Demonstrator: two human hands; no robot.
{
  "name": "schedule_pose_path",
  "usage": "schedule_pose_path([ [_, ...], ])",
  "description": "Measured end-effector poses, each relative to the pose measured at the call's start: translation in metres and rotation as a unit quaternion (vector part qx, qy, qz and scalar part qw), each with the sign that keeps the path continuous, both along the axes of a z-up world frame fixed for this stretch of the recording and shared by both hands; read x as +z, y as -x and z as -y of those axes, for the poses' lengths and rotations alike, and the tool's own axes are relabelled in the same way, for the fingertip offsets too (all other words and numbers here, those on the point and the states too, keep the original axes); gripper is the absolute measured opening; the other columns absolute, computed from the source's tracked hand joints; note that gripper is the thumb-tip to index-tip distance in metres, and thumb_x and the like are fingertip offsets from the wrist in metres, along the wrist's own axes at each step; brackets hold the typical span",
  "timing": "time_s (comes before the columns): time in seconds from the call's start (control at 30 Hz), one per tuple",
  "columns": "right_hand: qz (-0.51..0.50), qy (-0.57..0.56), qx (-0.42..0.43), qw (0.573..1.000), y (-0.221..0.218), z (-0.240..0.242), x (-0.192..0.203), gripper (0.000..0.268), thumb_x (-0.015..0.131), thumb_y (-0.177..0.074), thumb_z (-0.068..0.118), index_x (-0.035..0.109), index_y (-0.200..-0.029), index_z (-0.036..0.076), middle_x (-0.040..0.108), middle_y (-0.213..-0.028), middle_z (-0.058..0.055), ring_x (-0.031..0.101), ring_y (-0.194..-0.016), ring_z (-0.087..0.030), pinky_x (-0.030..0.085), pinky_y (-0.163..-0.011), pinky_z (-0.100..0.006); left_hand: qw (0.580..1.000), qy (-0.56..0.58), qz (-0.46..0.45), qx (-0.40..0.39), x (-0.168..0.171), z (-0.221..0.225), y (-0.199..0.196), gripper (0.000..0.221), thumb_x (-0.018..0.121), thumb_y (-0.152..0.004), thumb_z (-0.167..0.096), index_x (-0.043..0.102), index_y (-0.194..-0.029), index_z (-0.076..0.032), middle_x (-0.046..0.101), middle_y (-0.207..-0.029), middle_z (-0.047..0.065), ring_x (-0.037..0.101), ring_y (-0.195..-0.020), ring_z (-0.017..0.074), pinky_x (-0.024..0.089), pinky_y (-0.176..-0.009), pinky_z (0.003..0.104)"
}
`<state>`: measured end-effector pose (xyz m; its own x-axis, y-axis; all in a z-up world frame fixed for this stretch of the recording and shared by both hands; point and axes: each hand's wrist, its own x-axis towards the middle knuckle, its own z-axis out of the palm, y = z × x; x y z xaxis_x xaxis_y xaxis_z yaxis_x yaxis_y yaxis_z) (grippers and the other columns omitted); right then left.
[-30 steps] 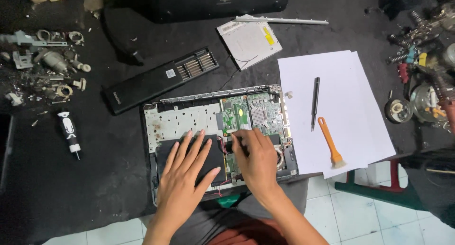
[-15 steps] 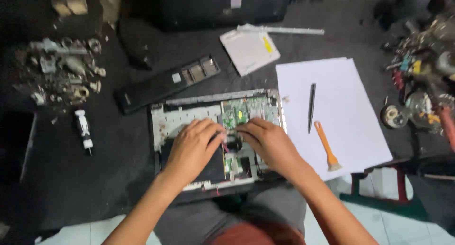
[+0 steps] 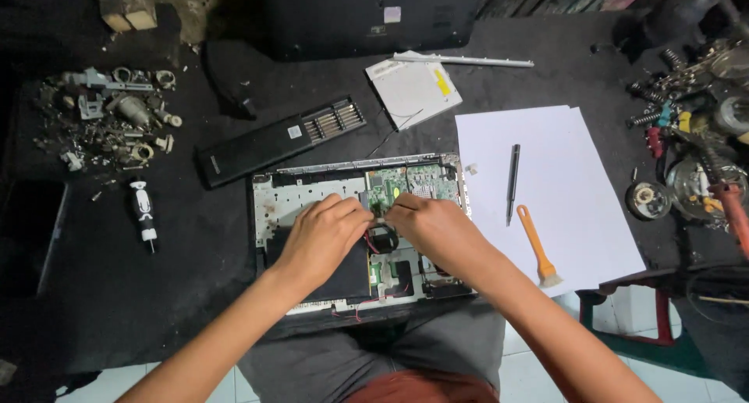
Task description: Disassembling a laptop to access and remove internal components like the battery and ribbon cables.
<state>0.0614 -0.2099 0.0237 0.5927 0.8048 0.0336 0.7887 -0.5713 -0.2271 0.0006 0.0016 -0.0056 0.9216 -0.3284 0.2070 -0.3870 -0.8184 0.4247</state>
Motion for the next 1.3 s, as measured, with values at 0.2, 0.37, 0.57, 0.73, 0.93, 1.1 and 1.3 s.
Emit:
schedule_pose_path([
  [0.2, 0.053, 0.048, 0.051, 0.996, -0.003, 0.000, -0.005, 0.014, 0.073, -0.090, 0.004, 0.080, -0.101, 0.009, 0.076, -0.094, -0.006, 0.074, -0.072, -0.015, 0.056, -0.059, -0.023, 0.997, -0.037, 0.060, -0.030, -0.011, -0.003, -0.007, 0.010, 0.067, -0.099, -0.016, 0.073, -0.093, -0.010, 0.067, -0.087, 0.002, 0.063, -0.087, 0.0198, 0.053, -0.073, 0.031],
  [0.37, 0.063, 0.048, 0.062, 0.995, -0.002, -0.001, -0.004, 0.015, 0.073, -0.090, 0.002, 0.079, -0.102, 0.008, 0.077, -0.095, -0.007, 0.074, -0.069, -0.016, 0.056, -0.057, -0.024, 0.990, -0.087, 0.104, -0.043, -0.020, -0.004, -0.005, 0.006, 0.069, -0.097, -0.015, 0.071, -0.092, -0.011, 0.066, -0.088, 0.001, 0.062, -0.088, 0.0181, 0.052, -0.072, 0.030],
  [0.57, 0.058, 0.058, 0.069, 0.994, -0.006, 0.000, -0.007, 0.013, 0.069, -0.093, 0.004, 0.079, -0.101, 0.009, 0.076, -0.092, -0.003, 0.073, -0.069, -0.014, 0.055, -0.057, -0.023, 0.981, -0.121, 0.145, -0.044, -0.023, -0.002, 0.001, 0.004, 0.072, -0.093, -0.013, 0.069, -0.094, -0.011, 0.063, -0.089, 0.000, 0.060, -0.089, 0.0180, 0.051, -0.071, 0.030],
  [0.73, 0.047, 0.059, 0.062, 0.995, -0.008, -0.001, -0.007, 0.013, 0.068, -0.094, 0.005, 0.079, -0.102, 0.009, 0.076, -0.093, -0.004, 0.073, -0.069, -0.014, 0.055, -0.057, -0.023, 0.983, -0.102, 0.147, -0.047, -0.019, -0.002, 0.000, 0.004, 0.073, -0.092, -0.010, 0.070, -0.093, -0.010, 0.063, -0.087, 0.001, 0.060, -0.087, 0.0179, 0.050, -0.070, 0.029],
  [0.93, 0.039, 0.025, 0.059, 0.997, -0.003, -0.001, -0.010, 0.016, 0.068, -0.093, 0.000, 0.079, -0.103, 0.007, 0.077, -0.091, -0.007, 0.075, -0.077, -0.018, 0.057, -0.066, -0.024, 0.986, -0.089, 0.133, -0.040, -0.030, -0.001, 0.002, 0.006, 0.074, -0.092, -0.010, 0.070, -0.097, -0.009, 0.063, -0.087, 0.002, 0.059, -0.087, 0.0192, 0.048, -0.069, 0.030],
  [1.1, 0.055, -0.029, 0.030, 0.998, 0.008, 0.005, 0.010, 0.017, 0.073, -0.089, 0.000, 0.080, -0.102, 0.008, 0.078, -0.093, -0.010, 0.076, -0.086, -0.020, 0.058, -0.076, -0.024, 0.995, -0.039, 0.096, -0.002, -0.006, -0.002, 0.005, 0.006, 0.072, -0.096, -0.017, 0.072, -0.099, -0.012, 0.065, -0.087, 0.001, 0.061, -0.088, 0.0188, 0.048, -0.074, 0.030],
  [1.3, 0.081, -0.265, -0.121, 0.953, 0.106, 0.084, -0.020, 0.032, 0.075, -0.091, -0.002, 0.070, -0.122, 0.003, 0.073, -0.098, -0.010, 0.062, -0.075, -0.019, 0.051, -0.069, -0.030, 0.989, 0.111, 0.000, 0.102, 0.018, -0.010, 0.051, 0.028, 0.063, -0.100, -0.028, 0.068, -0.120, -0.009, 0.069, -0.124, 0.009, 0.061, -0.116, 0.0291, 0.044, -0.103, 0.046],
])
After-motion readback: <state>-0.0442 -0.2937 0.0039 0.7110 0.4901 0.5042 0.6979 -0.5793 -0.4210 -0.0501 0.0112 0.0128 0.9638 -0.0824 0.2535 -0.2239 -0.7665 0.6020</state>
